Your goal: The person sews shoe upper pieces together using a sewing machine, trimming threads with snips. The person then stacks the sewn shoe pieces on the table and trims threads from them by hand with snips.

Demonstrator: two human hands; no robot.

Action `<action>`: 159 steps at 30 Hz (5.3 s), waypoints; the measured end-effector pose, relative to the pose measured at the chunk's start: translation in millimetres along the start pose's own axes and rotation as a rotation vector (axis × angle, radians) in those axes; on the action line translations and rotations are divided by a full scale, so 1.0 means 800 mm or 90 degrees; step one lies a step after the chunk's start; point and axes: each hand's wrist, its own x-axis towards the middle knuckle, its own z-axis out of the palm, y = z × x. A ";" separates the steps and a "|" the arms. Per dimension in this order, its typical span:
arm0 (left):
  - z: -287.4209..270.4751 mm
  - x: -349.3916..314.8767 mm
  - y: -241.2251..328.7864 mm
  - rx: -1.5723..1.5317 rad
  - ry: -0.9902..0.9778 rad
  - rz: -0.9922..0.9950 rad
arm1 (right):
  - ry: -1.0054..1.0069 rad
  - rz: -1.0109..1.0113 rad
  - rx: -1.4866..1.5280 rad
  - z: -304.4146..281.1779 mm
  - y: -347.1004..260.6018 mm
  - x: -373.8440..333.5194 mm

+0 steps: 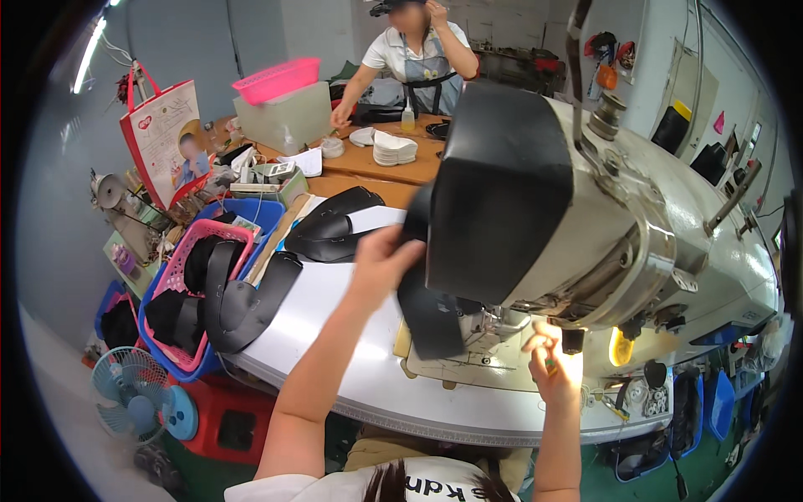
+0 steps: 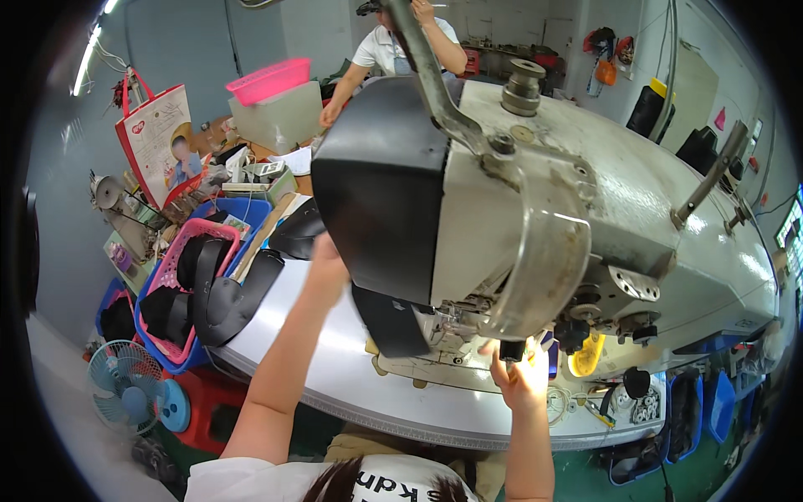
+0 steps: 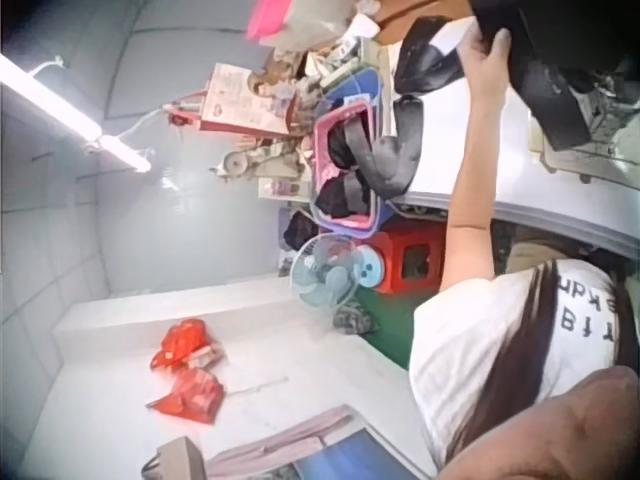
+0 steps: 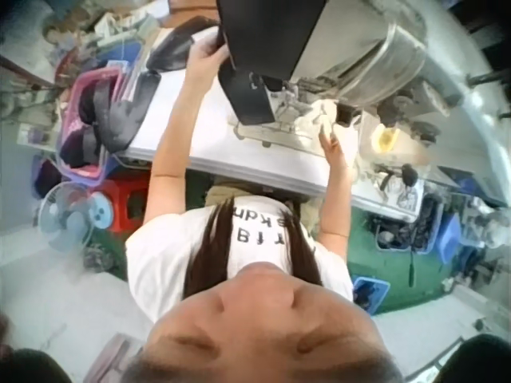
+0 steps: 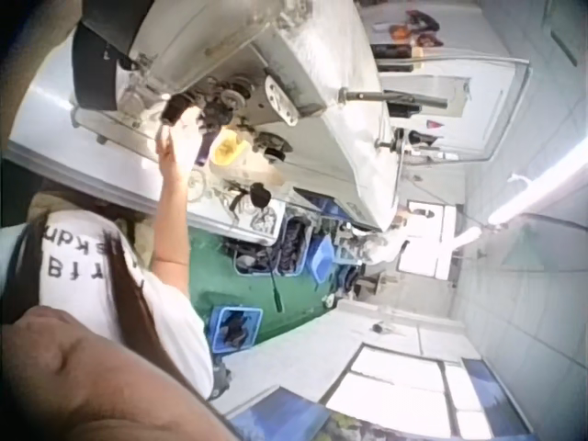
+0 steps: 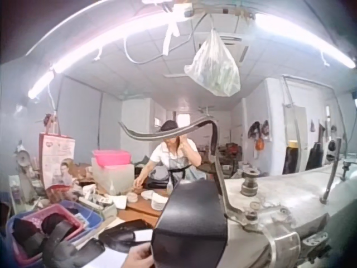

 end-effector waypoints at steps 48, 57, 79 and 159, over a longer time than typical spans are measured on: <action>-0.443 -0.176 -0.020 1.098 0.605 -0.177 | 0.163 0.175 -0.455 -0.016 0.110 -0.089; -0.432 -0.169 -0.011 1.151 0.418 -0.401 | 0.166 0.166 -0.446 -0.017 0.108 -0.093; -0.377 -0.134 0.079 0.693 0.429 -0.282 | 0.142 0.158 -0.441 -0.019 0.110 -0.094; 0.098 -0.080 -0.024 -0.346 0.074 -0.491 | 0.080 0.024 -1.007 -0.052 -0.019 0.023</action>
